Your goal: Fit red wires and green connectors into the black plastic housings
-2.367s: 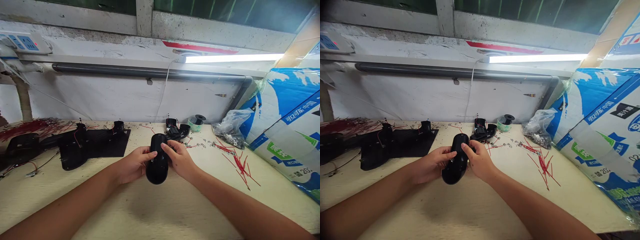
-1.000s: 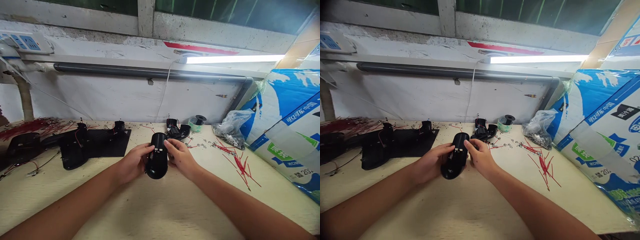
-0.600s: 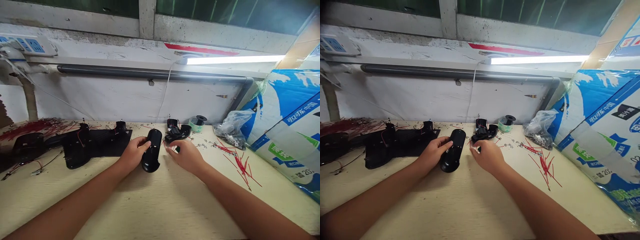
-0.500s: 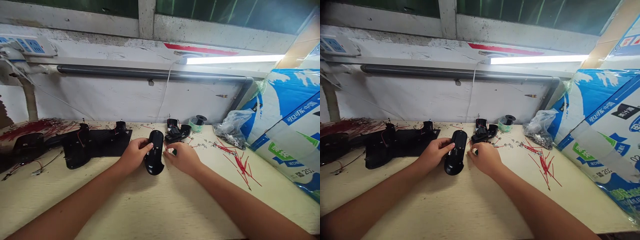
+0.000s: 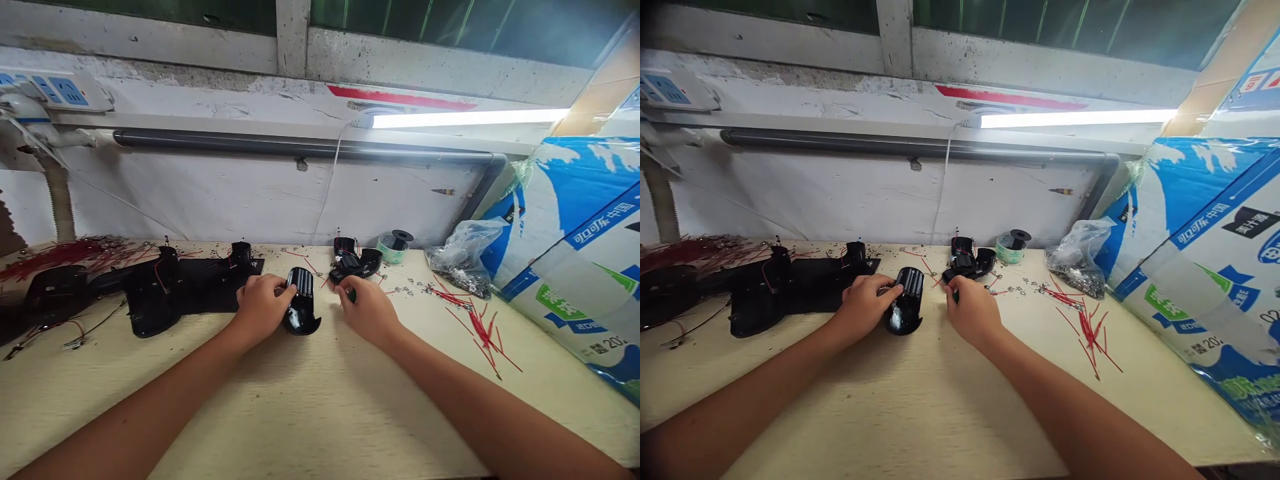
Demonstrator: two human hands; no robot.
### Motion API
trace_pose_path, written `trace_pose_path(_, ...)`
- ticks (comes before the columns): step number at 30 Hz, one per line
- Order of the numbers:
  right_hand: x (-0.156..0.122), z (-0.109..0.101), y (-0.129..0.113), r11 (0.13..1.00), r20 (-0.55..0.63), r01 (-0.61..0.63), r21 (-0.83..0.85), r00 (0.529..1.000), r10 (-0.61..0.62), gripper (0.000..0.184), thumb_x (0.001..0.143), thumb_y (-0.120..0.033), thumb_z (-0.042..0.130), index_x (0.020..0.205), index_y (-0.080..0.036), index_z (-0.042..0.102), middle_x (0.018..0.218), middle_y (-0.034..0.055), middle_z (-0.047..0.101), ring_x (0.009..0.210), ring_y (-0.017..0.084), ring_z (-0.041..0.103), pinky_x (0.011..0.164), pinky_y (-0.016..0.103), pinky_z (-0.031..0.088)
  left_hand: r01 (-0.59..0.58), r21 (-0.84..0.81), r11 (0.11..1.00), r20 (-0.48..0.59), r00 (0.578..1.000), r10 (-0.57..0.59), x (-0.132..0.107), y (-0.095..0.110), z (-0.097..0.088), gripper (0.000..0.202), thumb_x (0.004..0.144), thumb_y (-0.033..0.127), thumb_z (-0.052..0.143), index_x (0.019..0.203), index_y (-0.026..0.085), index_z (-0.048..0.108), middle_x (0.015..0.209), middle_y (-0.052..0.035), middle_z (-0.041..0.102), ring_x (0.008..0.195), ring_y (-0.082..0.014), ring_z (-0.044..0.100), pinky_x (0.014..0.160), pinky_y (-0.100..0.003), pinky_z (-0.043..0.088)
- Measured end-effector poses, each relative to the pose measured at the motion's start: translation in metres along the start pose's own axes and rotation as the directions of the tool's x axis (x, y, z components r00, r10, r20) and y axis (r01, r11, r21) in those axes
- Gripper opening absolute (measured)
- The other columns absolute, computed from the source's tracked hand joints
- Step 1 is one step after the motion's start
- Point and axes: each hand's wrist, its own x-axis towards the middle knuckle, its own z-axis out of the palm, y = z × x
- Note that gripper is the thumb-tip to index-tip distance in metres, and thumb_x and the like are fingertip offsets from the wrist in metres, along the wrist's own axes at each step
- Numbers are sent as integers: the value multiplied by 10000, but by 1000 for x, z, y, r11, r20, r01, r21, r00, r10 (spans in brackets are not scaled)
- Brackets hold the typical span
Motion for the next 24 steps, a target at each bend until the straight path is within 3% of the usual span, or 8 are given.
trace_pose_path(4,1,-2,-3,971,-20,-14,238,1000,20,213,951,-370,484,879,-207,601,810,44,667,682,188,541,615,300,339,-9,29,1000,47,999,8,0,-1,1,281,777,501,609,753,253,737,1076,-65,737,1196,-341,486,1074,-506,231)
trace_pose_path(10,-7,-2,-11,882,-19,90,463,996,-92,223,982,-400,439,878,-215,507,757,9,557,646,160,468,611,288,358,-13,27,1000,62,998,11,-1,0,1,282,761,517,638,759,265,764,1122,-50,732,1177,-332,513,1091,-508,203)
trace_pose_path(13,-10,-2,-13,854,-25,149,498,987,-158,204,997,-381,418,893,-215,475,770,6,535,679,159,456,633,284,367,-31,39,999,78,997,27,0,-2,1,294,766,526,631,787,270,775,1121,-52,732,1170,-327,514,1089,-503,199)
trace_pose_path(19,-10,1,-13,838,-18,136,529,989,-149,191,996,-383,426,916,-217,475,794,9,544,695,163,468,650,290,374,-59,64,996,92,994,53,-1,-3,2,307,763,542,637,891,300,774,1125,-53,730,1187,-337,514,1085,-504,181)
trace_pose_path(22,-10,1,-14,850,-14,143,506,987,-158,199,989,-382,440,898,-213,495,789,13,549,706,166,477,664,294,379,-32,36,999,65,997,30,-2,-1,1,353,772,504,643,1059,318,732,1144,-52,722,1205,-324,521,1096,-504,187)
trace_pose_path(24,-11,0,-15,855,6,121,505,990,-144,208,985,-389,447,890,-213,502,772,9,546,657,156,459,626,291,369,-29,-6,1000,28,999,29,-2,2,-1,326,792,469,628,1060,306,721,1173,-47,711,1221,-305,519,1108,-496,195)
